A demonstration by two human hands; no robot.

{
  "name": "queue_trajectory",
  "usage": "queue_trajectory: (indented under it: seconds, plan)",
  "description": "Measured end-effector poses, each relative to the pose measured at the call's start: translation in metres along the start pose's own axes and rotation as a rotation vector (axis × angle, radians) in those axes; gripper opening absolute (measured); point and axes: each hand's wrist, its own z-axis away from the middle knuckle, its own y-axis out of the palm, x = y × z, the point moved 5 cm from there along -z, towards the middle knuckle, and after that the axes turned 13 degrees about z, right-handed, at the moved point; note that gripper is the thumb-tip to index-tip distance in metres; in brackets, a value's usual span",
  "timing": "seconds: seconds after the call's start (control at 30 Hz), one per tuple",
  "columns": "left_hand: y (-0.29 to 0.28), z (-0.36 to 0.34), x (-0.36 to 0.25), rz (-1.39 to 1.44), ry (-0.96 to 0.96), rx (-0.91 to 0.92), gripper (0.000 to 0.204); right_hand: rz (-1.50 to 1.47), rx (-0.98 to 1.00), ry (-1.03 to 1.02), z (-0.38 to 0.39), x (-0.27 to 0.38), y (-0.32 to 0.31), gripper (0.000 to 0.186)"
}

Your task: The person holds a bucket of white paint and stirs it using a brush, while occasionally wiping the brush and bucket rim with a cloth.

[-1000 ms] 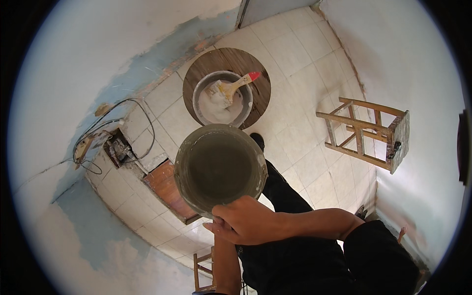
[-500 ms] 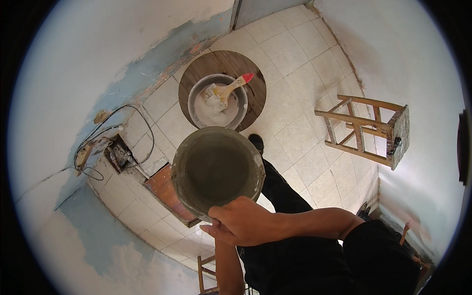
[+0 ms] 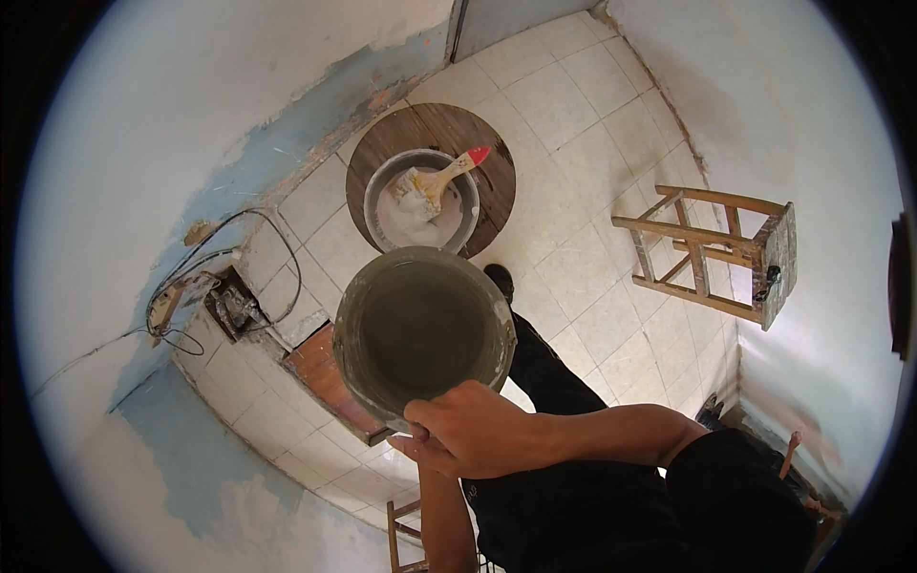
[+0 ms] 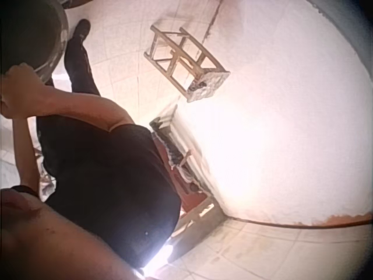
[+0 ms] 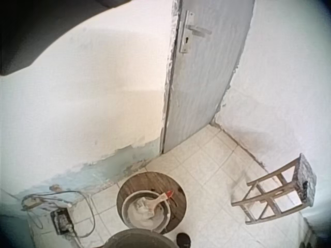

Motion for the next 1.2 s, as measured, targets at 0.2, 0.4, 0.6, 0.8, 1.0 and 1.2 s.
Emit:
queue_trajectory:
  seconds: [0.2, 0.4, 0.6, 0.8, 1.0, 1.2]
  plan:
    - [0.000, -0.001, 0.000, -0.001, 0.007, -0.004, 0.064, 0.007, 0.011, 0.005, -0.002, 0.000, -0.005, 0.024]
    - [0.000, 0.000, -0.002, -0.002, 0.012, -0.006, 0.064, 0.004, 0.020, 0.018, -0.001, -0.004, -0.006, 0.023]
    - [0.000, 0.001, -0.001, -0.003, 0.010, -0.006, 0.063, 0.008, 0.041, 0.025, -0.002, 0.000, -0.014, 0.024]
    - [0.004, 0.000, -0.001, -0.011, 0.012, 0.001, 0.063, 0.022, 0.010, 0.003, -0.002, -0.003, -0.014, 0.022]
    - [0.007, -0.002, -0.002, -0.011, 0.013, 0.002, 0.063, 0.035, 0.010, -0.004, -0.003, -0.005, -0.015, 0.022]
    - [0.012, -0.003, -0.003, -0.015, 0.014, 0.007, 0.063, 0.000, -0.023, 0.006, -0.004, -0.004, -0.017, 0.024]
